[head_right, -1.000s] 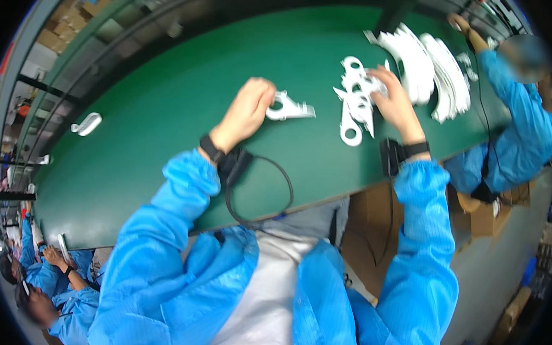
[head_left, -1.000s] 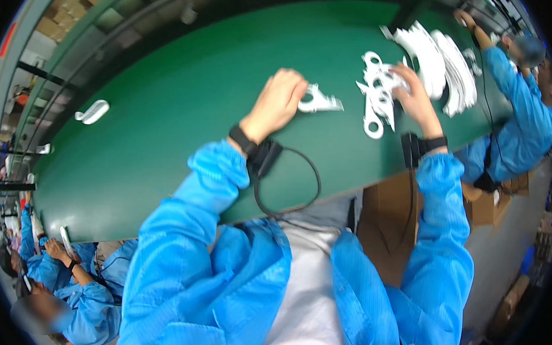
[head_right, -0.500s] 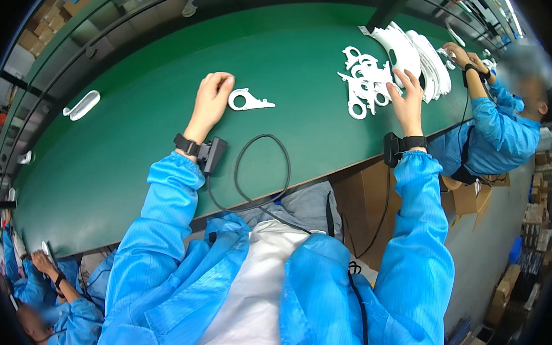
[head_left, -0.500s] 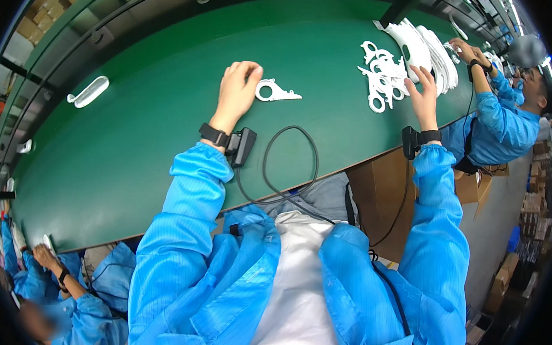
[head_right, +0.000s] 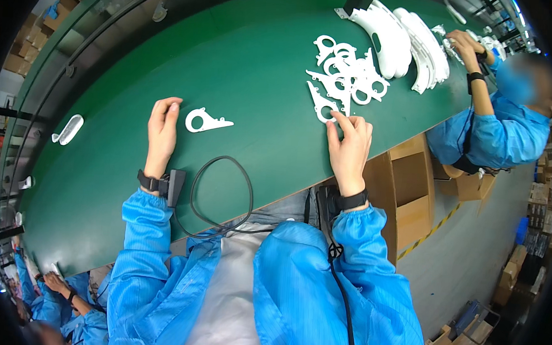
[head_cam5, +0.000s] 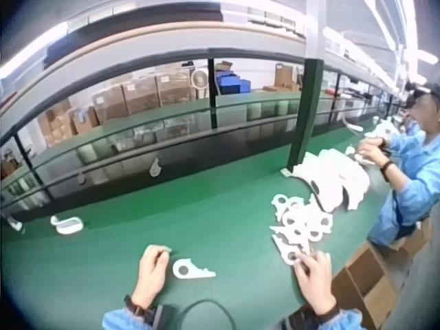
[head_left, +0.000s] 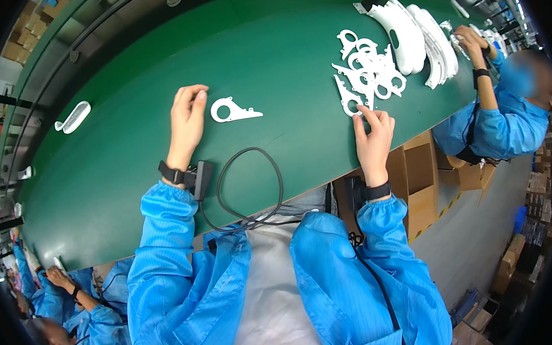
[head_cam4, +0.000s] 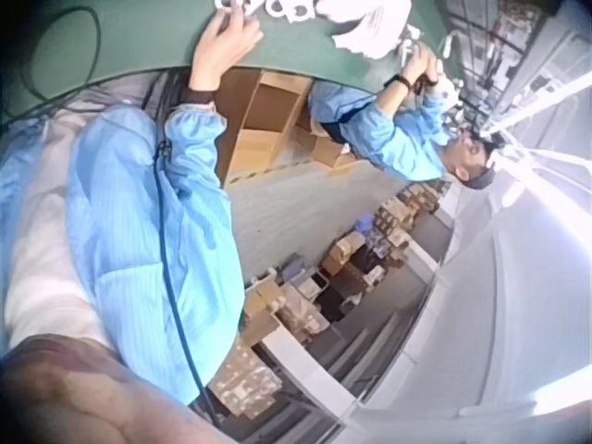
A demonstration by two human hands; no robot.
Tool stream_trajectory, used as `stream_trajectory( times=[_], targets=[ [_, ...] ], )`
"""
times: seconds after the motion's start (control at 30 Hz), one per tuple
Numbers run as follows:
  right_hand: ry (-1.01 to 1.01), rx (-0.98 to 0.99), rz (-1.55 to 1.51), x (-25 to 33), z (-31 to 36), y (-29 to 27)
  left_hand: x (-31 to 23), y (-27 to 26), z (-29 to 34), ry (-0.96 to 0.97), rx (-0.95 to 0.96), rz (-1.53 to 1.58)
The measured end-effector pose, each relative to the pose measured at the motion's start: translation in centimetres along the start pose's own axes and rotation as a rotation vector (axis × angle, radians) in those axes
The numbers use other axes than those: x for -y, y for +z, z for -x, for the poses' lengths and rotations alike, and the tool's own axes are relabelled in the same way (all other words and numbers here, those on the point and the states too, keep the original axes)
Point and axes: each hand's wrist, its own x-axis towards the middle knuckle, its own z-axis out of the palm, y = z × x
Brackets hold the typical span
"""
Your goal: The recorder is assembling small white plastic components on a production line.
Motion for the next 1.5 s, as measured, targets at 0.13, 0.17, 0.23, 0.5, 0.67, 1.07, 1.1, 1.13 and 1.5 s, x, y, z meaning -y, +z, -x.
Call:
stream_trajectory(
  times=[0.13,0.17,0.23,0.5,0.67,1.07,1.1,1.13,1.5],
  targets=[
    [0.154,0.045,-0.173,0.5,-0.6,-0.5,1.7,-0.6,-0.3,-0.147,-0.076,0.177],
    [0.197,0.059,-0.201,0.4,-0.6,-0.7,1.4,-1.0,-1.1,-0.182,-0.053,0.154],
    [0.198,0.071,-0.185,0.5,-1.0,-0.6,1.1,-2.4,-3.9,-0.200,-0.029,0.145],
    [0.230,0.159,-0.102,0.8,-1.7,-0.9,10.4,-5.9,-25.6,-0.076,-0.061,-0.419],
    [0.193,0.176,-0.096,0.8,-1.8,-0.9,17.7,-2.5,-34.6,0.240,0.067,-0.793],
    [0.379,0.040,-0.139,0.8,-2.0,-0.5,12.5,2.5,-35.4,-0.016,0.083,-0.705],
    [0.379,0.045,-0.147,0.7,-1.9,-0.5,11.8,2.3,-35.0,0.006,0.056,-0.658],
    [0.375,0.048,-0.157,0.7,-2.0,-0.3,11.2,1.6,-34.6,0.008,0.050,-0.654],
    [0.184,0.097,-0.220,-0.8,-0.9,0.4,-1.4,-5.3,-9.8,0.050,0.421,-0.275]
  ],
)
